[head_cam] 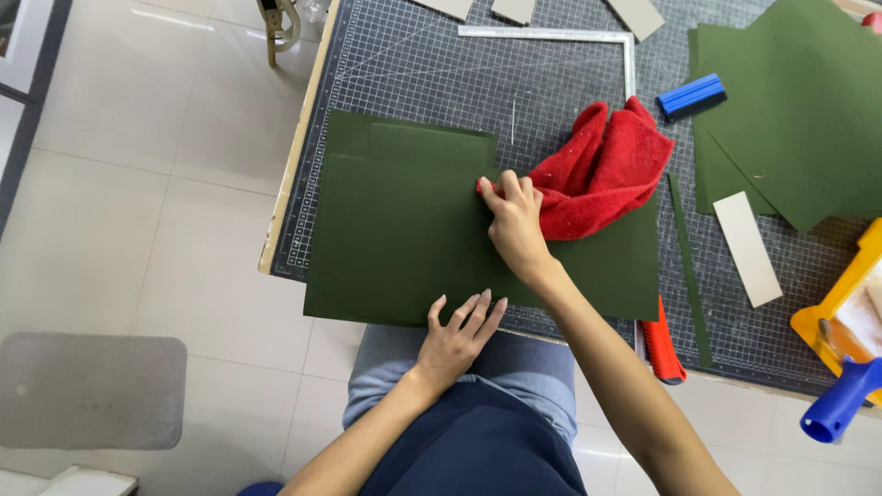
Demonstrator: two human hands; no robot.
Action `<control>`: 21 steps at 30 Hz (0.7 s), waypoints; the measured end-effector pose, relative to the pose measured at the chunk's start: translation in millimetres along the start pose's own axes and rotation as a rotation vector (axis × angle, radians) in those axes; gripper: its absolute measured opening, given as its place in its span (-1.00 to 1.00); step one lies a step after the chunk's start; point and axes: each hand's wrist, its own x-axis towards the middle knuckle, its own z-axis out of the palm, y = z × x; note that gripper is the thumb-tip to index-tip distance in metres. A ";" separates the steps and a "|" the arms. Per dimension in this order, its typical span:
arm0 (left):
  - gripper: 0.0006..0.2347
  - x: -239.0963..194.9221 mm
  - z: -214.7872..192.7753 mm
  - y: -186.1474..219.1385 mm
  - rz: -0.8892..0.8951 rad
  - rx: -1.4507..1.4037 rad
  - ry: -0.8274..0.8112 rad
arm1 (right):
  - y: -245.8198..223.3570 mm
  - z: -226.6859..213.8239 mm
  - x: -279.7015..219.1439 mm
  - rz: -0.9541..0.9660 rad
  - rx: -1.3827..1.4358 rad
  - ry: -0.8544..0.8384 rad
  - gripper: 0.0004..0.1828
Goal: The person applies glue to green paper sheets using a roller, then places a beige cardboard piece on top and presses it down. They repeat this process with additional sheets, smoothing the surfaces with a red cloth and a blue plastic tool.
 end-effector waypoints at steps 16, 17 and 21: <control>-0.63 -10.6 16.3 -3.8 0.050 0.007 -0.014 | -49.5 -31.6 -78.1 0.003 0.126 -0.133 -0.38; -0.63 -11.4 17.3 -4.8 0.064 0.014 -0.007 | -51.8 -32.0 -81.4 -0.009 0.127 -0.132 -0.42; -0.63 -16.2 19.3 -13.1 0.148 0.029 -0.018 | -56.8 -33.2 -94.0 -0.028 0.106 -0.134 -0.46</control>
